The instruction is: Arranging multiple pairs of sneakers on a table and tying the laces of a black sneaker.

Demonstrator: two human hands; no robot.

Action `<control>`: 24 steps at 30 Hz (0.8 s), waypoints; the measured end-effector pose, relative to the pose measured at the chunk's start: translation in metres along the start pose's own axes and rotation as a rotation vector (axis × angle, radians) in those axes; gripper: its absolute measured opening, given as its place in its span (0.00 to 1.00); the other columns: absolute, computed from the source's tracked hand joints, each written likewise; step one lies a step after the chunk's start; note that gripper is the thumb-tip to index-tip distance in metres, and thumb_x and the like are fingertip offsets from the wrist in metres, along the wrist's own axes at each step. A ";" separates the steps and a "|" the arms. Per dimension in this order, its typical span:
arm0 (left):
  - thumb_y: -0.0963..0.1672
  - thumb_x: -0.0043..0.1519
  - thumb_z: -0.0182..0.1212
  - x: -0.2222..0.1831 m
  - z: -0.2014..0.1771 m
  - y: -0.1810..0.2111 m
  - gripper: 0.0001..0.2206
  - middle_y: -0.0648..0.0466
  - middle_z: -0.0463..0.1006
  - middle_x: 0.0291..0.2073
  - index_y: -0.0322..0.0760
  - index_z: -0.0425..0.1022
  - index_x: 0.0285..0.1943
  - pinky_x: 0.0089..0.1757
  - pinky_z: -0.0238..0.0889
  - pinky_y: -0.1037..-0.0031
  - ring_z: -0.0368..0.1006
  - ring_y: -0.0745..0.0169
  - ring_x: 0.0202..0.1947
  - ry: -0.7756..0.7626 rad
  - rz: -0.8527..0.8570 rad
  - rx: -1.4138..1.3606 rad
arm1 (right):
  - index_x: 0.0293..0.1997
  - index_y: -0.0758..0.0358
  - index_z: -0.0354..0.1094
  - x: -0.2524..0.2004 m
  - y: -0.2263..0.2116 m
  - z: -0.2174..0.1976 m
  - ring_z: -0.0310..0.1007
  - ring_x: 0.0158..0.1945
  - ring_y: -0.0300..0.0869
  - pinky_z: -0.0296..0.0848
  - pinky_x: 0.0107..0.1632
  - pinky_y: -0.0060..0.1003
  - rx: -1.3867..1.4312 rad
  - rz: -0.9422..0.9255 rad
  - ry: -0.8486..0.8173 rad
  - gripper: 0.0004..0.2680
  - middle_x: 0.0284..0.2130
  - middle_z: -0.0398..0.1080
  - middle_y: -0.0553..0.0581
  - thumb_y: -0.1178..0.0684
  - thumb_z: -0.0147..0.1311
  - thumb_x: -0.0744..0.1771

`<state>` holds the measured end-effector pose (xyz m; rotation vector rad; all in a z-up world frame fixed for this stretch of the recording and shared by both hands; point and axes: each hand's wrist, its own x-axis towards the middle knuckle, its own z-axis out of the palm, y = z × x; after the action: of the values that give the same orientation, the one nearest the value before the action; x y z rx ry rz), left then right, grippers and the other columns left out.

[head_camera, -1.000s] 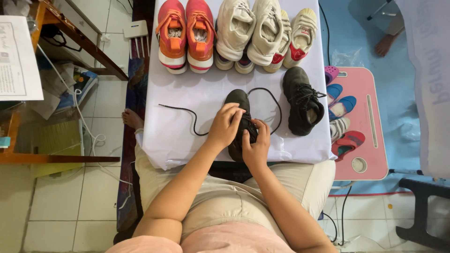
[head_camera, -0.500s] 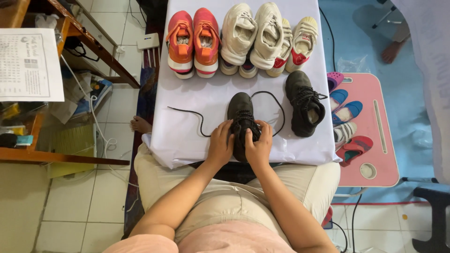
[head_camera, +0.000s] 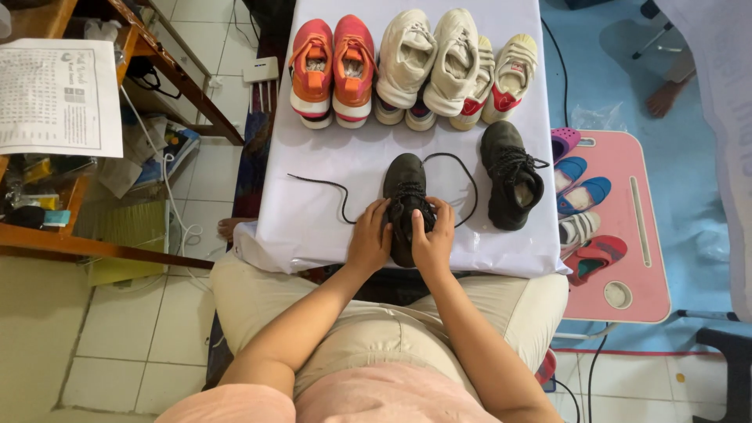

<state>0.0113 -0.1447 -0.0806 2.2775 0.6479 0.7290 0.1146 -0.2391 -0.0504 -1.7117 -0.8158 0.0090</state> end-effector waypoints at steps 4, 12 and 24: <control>0.43 0.64 0.41 0.001 -0.005 0.005 0.19 0.44 0.62 0.55 0.36 0.57 0.65 0.55 0.53 0.57 0.63 0.43 0.55 -0.003 -0.002 -0.022 | 0.55 0.64 0.60 0.002 0.013 -0.007 0.64 0.49 0.52 0.60 0.53 0.46 0.190 -0.042 -0.026 0.19 0.45 0.64 0.65 0.40 0.27 0.69; 0.44 0.63 0.42 0.000 0.000 -0.003 0.20 0.44 0.61 0.55 0.36 0.57 0.65 0.54 0.54 0.57 0.62 0.42 0.54 0.005 0.022 0.004 | 0.47 0.62 0.65 0.001 0.089 -0.019 0.71 0.42 0.53 0.68 0.47 0.44 -0.080 -0.009 0.062 0.08 0.36 0.71 0.60 0.56 0.40 0.69; 0.46 0.63 0.37 -0.003 0.010 -0.021 0.22 0.42 0.59 0.57 0.35 0.55 0.66 0.56 0.50 0.57 0.56 0.42 0.59 -0.055 0.037 0.053 | 0.45 0.66 0.65 -0.008 0.088 -0.014 0.61 0.56 0.57 0.59 0.59 0.44 -0.245 -0.200 -0.171 0.08 0.50 0.63 0.65 0.57 0.49 0.64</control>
<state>0.0107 -0.1372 -0.1024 2.3547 0.6081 0.6719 0.1592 -0.2623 -0.1251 -1.8683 -1.1516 -0.0846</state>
